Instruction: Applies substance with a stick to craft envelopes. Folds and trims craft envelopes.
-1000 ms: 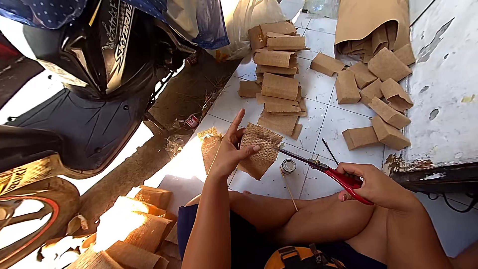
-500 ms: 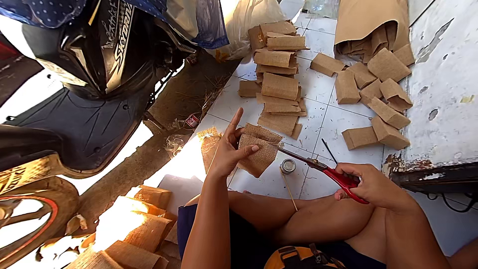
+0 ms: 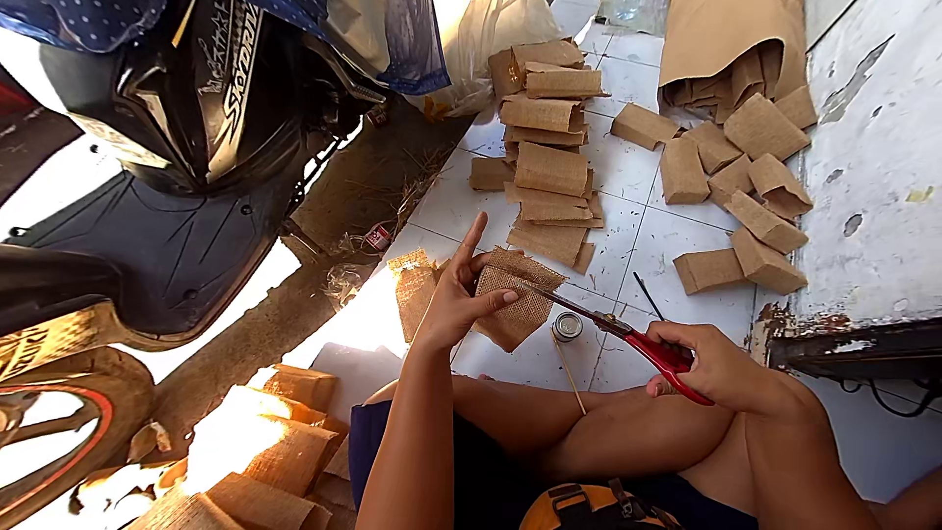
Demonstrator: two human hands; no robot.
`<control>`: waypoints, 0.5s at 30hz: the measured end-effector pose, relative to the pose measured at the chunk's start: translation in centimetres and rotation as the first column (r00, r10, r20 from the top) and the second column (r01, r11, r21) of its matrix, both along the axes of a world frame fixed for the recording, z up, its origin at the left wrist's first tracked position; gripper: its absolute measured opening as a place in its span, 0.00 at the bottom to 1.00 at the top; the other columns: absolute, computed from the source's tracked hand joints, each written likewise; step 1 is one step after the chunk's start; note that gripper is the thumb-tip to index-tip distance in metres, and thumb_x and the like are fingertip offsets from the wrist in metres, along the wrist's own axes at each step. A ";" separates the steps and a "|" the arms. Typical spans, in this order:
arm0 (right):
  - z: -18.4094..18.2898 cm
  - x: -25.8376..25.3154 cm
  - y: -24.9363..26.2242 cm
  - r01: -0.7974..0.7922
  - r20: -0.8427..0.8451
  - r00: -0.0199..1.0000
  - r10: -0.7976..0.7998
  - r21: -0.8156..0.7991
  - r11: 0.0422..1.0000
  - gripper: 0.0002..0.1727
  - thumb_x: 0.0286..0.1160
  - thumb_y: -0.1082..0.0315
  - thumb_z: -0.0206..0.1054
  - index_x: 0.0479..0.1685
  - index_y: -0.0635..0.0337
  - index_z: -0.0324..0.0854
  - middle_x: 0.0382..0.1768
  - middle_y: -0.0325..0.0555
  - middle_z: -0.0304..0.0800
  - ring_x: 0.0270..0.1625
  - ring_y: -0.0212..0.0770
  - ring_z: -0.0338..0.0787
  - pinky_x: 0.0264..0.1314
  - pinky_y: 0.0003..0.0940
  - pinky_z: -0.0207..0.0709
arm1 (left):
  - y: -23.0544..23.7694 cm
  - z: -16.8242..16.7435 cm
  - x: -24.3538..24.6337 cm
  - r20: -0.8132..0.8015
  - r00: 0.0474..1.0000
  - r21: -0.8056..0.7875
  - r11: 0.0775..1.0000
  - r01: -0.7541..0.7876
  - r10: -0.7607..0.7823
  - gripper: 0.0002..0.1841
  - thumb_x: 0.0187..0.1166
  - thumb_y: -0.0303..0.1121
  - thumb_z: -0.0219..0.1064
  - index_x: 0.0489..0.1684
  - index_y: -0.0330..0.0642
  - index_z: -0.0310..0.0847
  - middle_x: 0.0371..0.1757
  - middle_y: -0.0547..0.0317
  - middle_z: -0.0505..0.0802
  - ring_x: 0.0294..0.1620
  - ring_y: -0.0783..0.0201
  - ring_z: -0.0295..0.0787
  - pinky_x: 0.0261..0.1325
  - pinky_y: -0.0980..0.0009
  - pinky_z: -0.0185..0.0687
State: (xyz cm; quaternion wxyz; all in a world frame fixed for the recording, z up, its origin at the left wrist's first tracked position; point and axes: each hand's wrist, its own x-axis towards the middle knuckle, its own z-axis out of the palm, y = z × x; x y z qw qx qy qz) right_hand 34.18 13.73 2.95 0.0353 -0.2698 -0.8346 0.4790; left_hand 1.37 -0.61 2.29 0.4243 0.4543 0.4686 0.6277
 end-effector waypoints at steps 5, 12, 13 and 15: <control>0.1 -0.1 -0.2 0.011 -0.026 1.000 -0.010 0.022 1.000 0.26 0.48 0.41 0.84 0.30 0.49 0.80 0.22 0.23 0.75 0.25 0.14 0.72 0.26 0.12 0.62 | 0.0 0.0 0.0 0.013 1.000 0.019 1.000 -0.006 0.006 0.58 0.66 0.28 0.79 0.97 0.55 0.36 0.66 0.58 0.91 0.60 0.64 0.92 0.64 0.69 0.88; -0.3 -0.1 -0.1 -0.016 -0.023 1.000 0.017 0.053 0.998 0.32 0.50 0.30 0.79 0.31 0.49 0.79 0.21 0.23 0.73 0.24 0.16 0.70 0.25 0.15 0.61 | -0.1 0.2 0.0 0.004 1.000 0.036 0.999 0.021 -0.021 0.59 0.65 0.31 0.80 0.97 0.54 0.34 0.66 0.58 0.91 0.60 0.64 0.93 0.63 0.69 0.89; -0.3 -0.2 -0.1 -0.021 -0.022 1.000 0.022 0.048 0.999 0.33 0.49 0.29 0.79 0.32 0.48 0.79 0.21 0.23 0.72 0.24 0.16 0.70 0.26 0.15 0.62 | -0.1 0.2 0.0 0.004 0.999 0.042 0.999 0.032 -0.032 0.59 0.65 0.31 0.80 0.97 0.54 0.34 0.66 0.58 0.91 0.60 0.63 0.93 0.64 0.69 0.89; -0.3 -0.4 -0.3 -0.022 -0.022 0.999 0.023 0.036 0.999 0.34 0.48 0.28 0.79 0.32 0.48 0.79 0.21 0.23 0.73 0.24 0.15 0.70 0.25 0.14 0.62 | 0.0 0.2 0.1 0.005 0.999 0.041 0.998 0.044 -0.044 0.59 0.66 0.31 0.79 0.97 0.53 0.34 0.66 0.57 0.91 0.60 0.63 0.92 0.64 0.68 0.88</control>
